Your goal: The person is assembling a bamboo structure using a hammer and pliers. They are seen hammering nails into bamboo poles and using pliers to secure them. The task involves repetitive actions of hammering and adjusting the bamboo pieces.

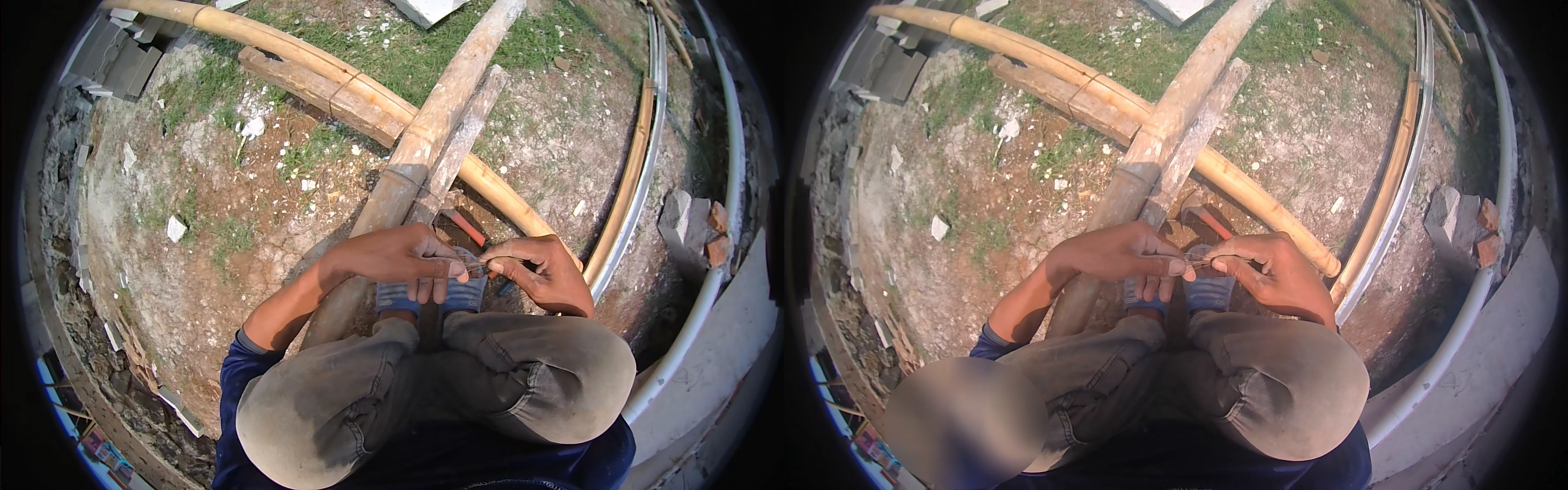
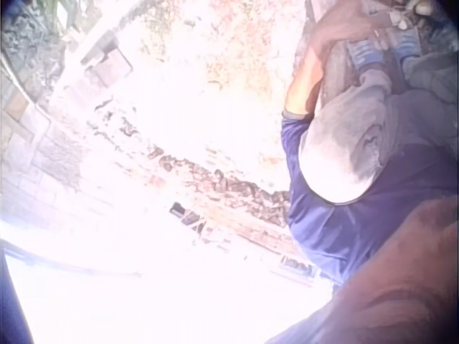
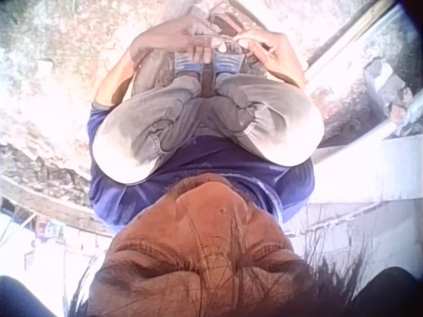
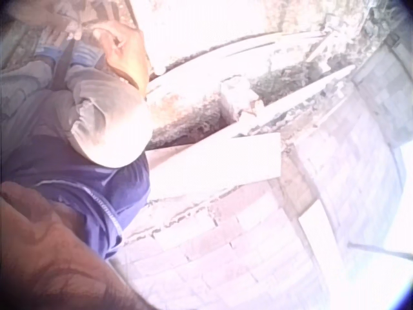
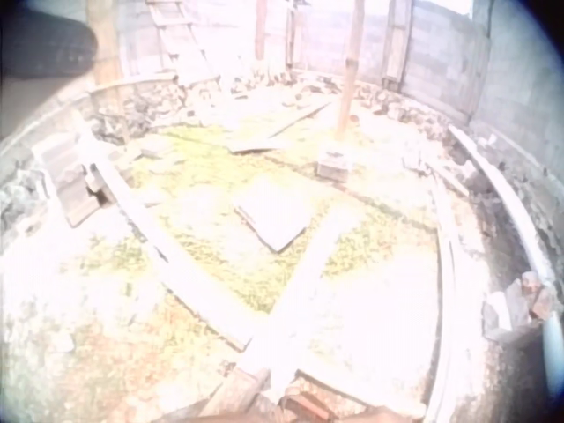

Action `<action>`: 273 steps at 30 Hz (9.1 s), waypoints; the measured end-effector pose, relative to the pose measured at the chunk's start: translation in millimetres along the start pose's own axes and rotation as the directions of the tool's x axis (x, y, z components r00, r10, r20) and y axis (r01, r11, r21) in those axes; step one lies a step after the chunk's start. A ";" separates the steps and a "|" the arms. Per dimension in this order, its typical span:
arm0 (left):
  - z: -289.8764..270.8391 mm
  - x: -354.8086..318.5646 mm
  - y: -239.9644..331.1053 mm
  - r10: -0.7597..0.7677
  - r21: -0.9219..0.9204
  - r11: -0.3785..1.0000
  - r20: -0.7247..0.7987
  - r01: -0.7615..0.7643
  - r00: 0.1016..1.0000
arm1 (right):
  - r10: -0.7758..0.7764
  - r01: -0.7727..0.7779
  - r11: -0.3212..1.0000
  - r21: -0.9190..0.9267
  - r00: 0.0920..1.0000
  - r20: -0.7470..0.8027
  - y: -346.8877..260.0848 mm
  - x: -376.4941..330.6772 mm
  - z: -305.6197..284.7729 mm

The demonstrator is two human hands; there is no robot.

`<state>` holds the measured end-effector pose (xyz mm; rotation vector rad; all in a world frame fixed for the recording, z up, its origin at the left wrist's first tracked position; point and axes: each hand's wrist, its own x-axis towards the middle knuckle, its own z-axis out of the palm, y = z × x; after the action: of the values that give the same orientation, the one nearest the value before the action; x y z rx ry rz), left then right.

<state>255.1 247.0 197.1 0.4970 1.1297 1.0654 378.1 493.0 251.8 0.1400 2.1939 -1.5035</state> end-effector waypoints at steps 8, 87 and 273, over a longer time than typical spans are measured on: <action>10.4 -14.7 -0.2 0.048 -0.001 0.999 0.068 -0.048 0.997 | -0.040 0.036 0.997 0.064 0.997 0.067 4.4 -8.0 -1.3; -6.8 -29.8 20.1 0.505 0.864 0.488 -0.395 0.124 0.768 | -0.619 0.497 0.473 -0.727 0.775 0.127 11.4 74.4 -3.5; -158.5 73.2 -23.3 -0.004 -0.327 0.915 -0.593 -0.236 0.805 | 0.336 -0.066 0.845 0.531 0.839 -0.428 78.7 231.3 -89.4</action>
<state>124.8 272.8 81.4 -0.1026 1.3831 1.5778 171.9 563.4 109.6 1.0282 1.9882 -2.0425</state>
